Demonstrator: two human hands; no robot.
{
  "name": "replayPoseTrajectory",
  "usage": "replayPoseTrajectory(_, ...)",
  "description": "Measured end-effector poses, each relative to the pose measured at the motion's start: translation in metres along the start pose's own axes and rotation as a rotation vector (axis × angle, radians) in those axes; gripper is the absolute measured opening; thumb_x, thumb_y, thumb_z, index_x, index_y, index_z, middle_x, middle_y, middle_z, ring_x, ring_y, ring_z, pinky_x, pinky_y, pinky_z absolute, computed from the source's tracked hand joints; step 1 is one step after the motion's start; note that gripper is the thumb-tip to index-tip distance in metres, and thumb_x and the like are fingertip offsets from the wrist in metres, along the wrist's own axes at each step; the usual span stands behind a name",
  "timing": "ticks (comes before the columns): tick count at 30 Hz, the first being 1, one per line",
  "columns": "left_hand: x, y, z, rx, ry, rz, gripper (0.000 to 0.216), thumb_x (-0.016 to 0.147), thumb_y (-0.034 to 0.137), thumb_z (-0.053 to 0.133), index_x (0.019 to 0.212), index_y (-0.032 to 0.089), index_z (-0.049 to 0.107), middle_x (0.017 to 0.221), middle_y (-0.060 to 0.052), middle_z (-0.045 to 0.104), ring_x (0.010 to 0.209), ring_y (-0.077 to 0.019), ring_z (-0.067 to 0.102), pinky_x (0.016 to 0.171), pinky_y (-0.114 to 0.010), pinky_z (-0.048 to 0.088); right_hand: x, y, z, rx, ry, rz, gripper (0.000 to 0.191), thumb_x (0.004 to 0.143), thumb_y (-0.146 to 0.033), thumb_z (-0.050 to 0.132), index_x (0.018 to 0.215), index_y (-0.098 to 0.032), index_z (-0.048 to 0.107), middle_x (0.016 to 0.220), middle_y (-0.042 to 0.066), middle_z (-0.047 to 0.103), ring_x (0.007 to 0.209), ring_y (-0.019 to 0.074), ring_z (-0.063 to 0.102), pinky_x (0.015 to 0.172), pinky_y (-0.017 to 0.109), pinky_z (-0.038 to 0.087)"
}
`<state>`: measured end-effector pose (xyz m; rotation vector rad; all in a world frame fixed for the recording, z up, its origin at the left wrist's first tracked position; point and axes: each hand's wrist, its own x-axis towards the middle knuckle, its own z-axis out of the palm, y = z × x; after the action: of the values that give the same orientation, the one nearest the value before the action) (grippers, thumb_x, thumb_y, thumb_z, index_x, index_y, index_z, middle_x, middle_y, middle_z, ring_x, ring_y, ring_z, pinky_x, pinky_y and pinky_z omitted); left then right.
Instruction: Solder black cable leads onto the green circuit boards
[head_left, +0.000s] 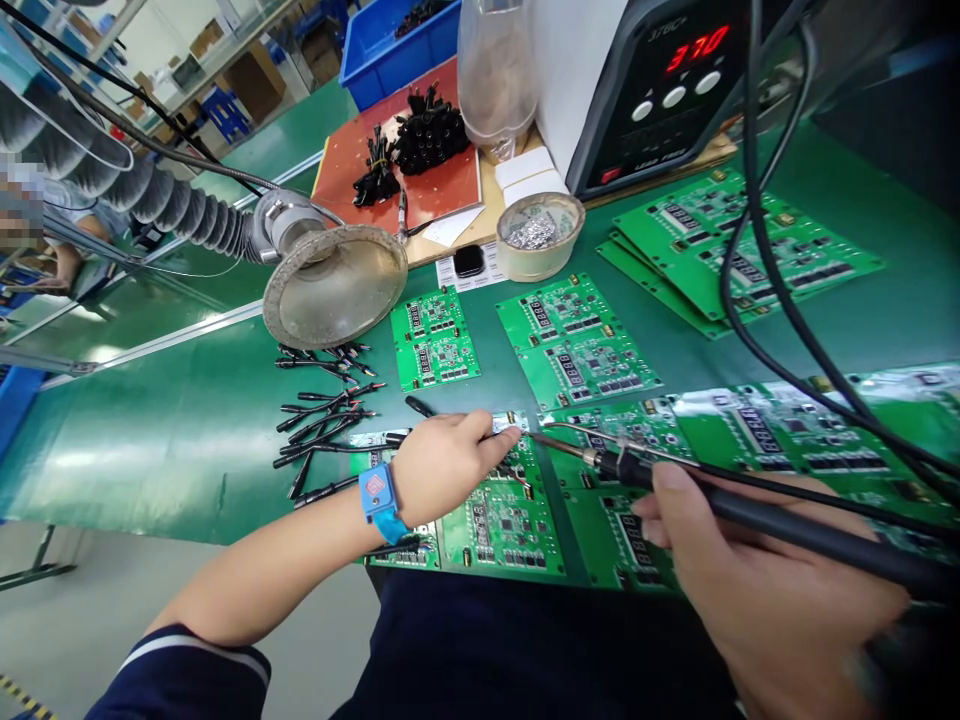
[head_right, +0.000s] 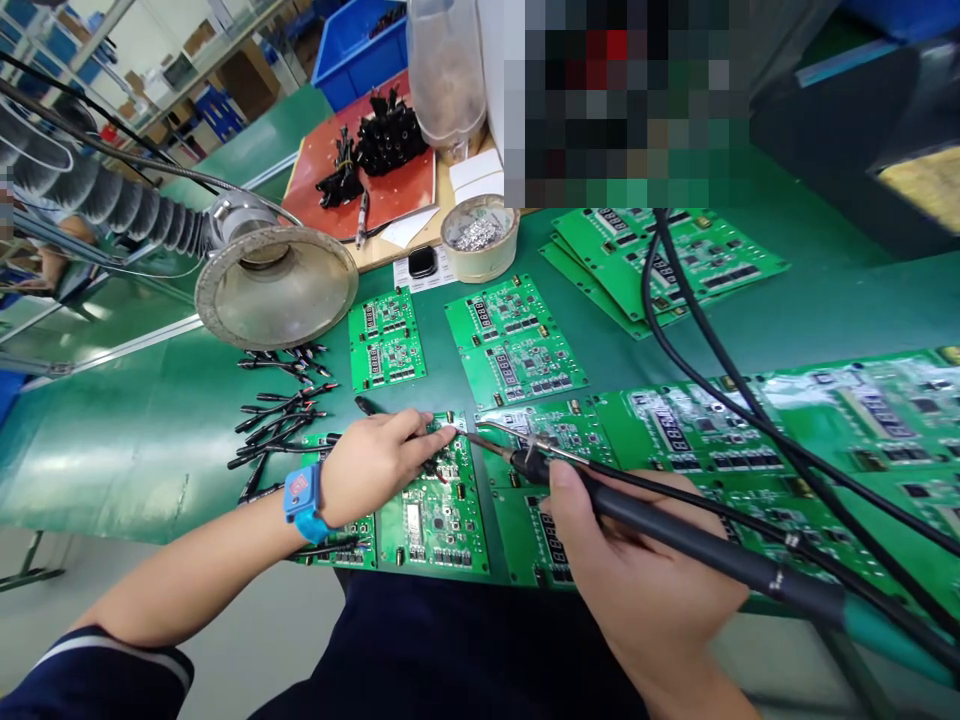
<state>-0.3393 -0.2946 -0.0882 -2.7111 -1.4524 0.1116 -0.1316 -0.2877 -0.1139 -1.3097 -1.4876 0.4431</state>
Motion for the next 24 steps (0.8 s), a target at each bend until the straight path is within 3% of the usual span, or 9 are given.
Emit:
replayPoseTrajectory(11,0.012,0.005,-0.021,0.060,-0.130,0.062,0.029,0.088,0.012,0.033,0.112,0.011,0.050,0.080,-0.005,0.052,0.066,-0.0163,0.055,0.051,-0.027,0.048,-0.003,0.003,-0.001,-0.045,-0.031,-0.043,0.018,0.067,-0.025,0.066,0.054,-0.019,0.055,0.053,0.000,0.056,0.048,0.0115,0.054,0.046,0.025,0.043)
replayPoseTrajectory(19,0.014,0.007,-0.020,0.084,-0.119,0.103,0.027,0.090,0.012,0.029,0.104,0.008,0.052,0.078,-0.007,0.053,0.071,-0.0171,0.056,0.054,-0.027,0.049,-0.004,0.006,-0.005,0.032,0.035,0.121,0.015,0.063,-0.014,0.066,0.055,-0.020,0.055,0.045,-0.004,0.054,0.041,0.0135,0.053,0.044,0.027,0.045)
replayPoseTrajectory(24,0.014,0.007,-0.021,0.086,-0.131,0.087,0.027,0.090,0.012,0.029,0.106,0.009,0.051,0.078,-0.007,0.052,0.072,-0.0173,0.056,0.052,-0.026,0.049,0.001,0.002,-0.001,0.017,0.008,0.006,0.014,0.065,-0.017,0.066,0.054,-0.021,0.056,0.049,-0.003,0.055,0.045,0.0124,0.053,0.047,0.027,0.045)
